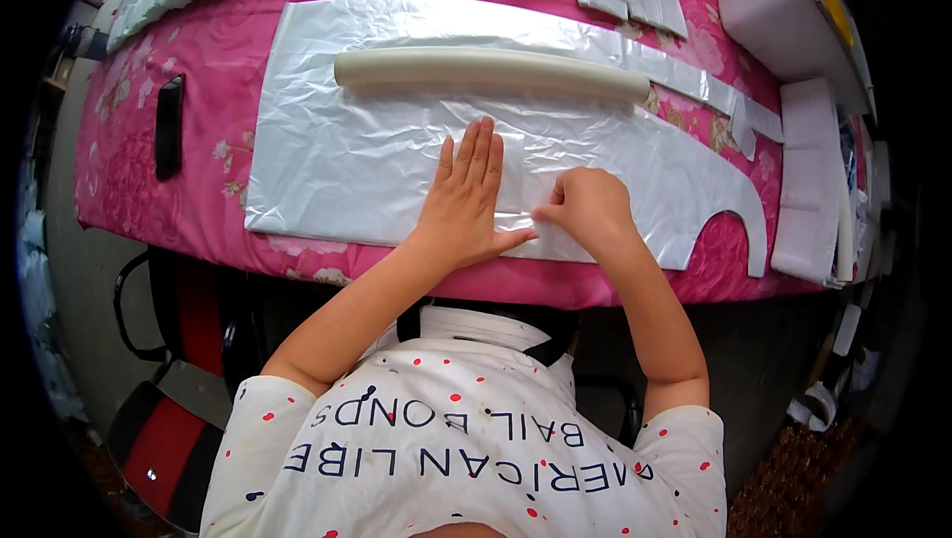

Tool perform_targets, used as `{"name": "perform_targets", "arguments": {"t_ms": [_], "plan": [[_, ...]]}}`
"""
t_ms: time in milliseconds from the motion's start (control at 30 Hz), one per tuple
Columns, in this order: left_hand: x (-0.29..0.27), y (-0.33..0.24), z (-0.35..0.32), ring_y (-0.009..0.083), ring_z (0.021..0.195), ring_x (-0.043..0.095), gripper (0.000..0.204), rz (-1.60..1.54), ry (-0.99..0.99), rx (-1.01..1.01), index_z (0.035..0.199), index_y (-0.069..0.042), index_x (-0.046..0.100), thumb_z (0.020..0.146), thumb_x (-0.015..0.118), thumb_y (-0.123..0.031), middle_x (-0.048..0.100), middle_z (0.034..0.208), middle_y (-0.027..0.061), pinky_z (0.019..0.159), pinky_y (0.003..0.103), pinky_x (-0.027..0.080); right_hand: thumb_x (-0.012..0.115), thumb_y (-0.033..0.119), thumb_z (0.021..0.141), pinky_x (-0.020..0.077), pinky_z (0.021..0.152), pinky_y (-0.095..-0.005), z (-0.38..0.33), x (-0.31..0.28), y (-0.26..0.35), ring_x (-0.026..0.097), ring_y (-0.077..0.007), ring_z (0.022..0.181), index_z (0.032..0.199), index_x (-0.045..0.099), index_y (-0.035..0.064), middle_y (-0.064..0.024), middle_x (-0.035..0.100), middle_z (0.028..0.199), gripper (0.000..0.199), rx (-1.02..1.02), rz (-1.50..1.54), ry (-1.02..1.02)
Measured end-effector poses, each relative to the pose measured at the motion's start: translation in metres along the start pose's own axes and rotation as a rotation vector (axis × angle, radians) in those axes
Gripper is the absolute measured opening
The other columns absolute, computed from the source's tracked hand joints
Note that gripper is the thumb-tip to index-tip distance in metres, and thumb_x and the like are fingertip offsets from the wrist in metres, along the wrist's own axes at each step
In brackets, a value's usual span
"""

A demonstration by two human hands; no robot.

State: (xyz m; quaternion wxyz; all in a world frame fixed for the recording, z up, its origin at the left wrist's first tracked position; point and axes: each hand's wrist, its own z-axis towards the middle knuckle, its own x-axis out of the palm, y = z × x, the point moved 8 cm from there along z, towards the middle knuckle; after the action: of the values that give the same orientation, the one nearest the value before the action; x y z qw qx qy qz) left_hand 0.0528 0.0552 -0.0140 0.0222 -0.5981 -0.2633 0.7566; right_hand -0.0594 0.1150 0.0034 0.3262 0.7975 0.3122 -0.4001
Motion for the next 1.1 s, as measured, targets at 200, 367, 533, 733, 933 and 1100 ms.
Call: {"name": "perform_targets", "arguments": {"t_ms": [200, 367, 533, 733, 933, 1100], "plan": [[-0.048, 0.024, -0.048, 0.0399, 0.132, 0.022, 0.075, -0.393, -0.279, -0.080, 0.137, 0.002, 0.025, 0.077, 0.064, -0.017, 0.020, 0.144, 0.0243, 0.107, 0.045, 0.019, 0.073, 0.021, 0.067, 0.0436, 0.083, -0.0389, -0.013, -0.025, 0.069, 0.056, -0.0309, 0.093, 0.102, 0.059, 0.0020, -0.0130, 0.061, 0.100, 0.042, -0.599, 0.073, -0.586], [-0.019, 0.059, -0.142, 0.0147, 0.088, 0.060, 0.024, -1.107, 0.029, -0.545, 0.109, 0.003, 0.059, 0.091, 0.048, -0.010, 0.064, 0.099, 0.0093, 0.082, 0.027, 0.046, 0.068, 0.034, 0.073, 0.0256, 0.105, -0.0465, 0.021, 0.022, 0.085, 0.034, -0.0367, 0.126, 0.126, 0.045, -0.0004, -0.0229, 0.037, 0.135, 0.068, -0.639, 0.118, -0.520], [0.009, 0.060, -0.219, 0.0175, 0.100, 0.059, 0.029, -1.406, 0.081, -1.048, 0.113, 0.006, 0.055, 0.087, 0.058, -0.008, 0.061, 0.110, 0.0157, 0.083, 0.027, 0.048, 0.052, 0.041, 0.085, 0.0136, 0.110, -0.0467, -0.009, 0.077, 0.137, 0.018, -0.0335, 0.136, 0.139, 0.026, 0.0006, -0.0208, 0.021, 0.145, 0.072, -0.598, 0.160, -0.403], [0.011, 0.078, -0.226, 0.0168, 0.076, 0.064, 0.017, -1.447, -0.057, -1.105, 0.098, 0.004, 0.063, 0.086, 0.057, -0.005, 0.066, 0.086, 0.0091, 0.069, 0.027, 0.051, 0.048, 0.034, 0.089, 0.0114, 0.109, -0.0502, -0.066, 0.113, 0.191, 0.010, -0.0368, 0.137, 0.140, 0.024, 0.0020, -0.0221, 0.018, 0.146, 0.065, -0.814, 0.377, 0.010], [-0.075, 0.045, -0.147, 0.0188, 0.063, 0.064, 0.012, -0.491, -0.013, -0.471, 0.082, 0.001, 0.067, 0.075, 0.068, -0.008, 0.066, 0.071, 0.0123, 0.059, 0.026, 0.050, 0.063, 0.013, 0.074, 0.0142, 0.107, -0.0522, -0.064, 0.057, 0.152, 0.025, -0.0345, 0.132, 0.089, 0.058, 0.0075, -0.0158, 0.041, 0.132, 0.017, -0.986, 0.194, -0.179], [-0.108, 0.027, -0.108, 0.0307, 0.085, 0.063, 0.039, -0.286, -0.198, -0.175, 0.105, -0.004, 0.061, 0.068, 0.071, -0.008, 0.065, 0.096, 0.0146, 0.073, 0.037, 0.050, 0.068, 0.008, 0.070, 0.0319, 0.096, -0.0454, -0.023, -0.034, 0.060, 0.047, -0.0288, 0.112, 0.079, 0.060, 0.0082, -0.0080, 0.058, 0.109, 0.013, -0.840, 0.456, -0.444]]}}
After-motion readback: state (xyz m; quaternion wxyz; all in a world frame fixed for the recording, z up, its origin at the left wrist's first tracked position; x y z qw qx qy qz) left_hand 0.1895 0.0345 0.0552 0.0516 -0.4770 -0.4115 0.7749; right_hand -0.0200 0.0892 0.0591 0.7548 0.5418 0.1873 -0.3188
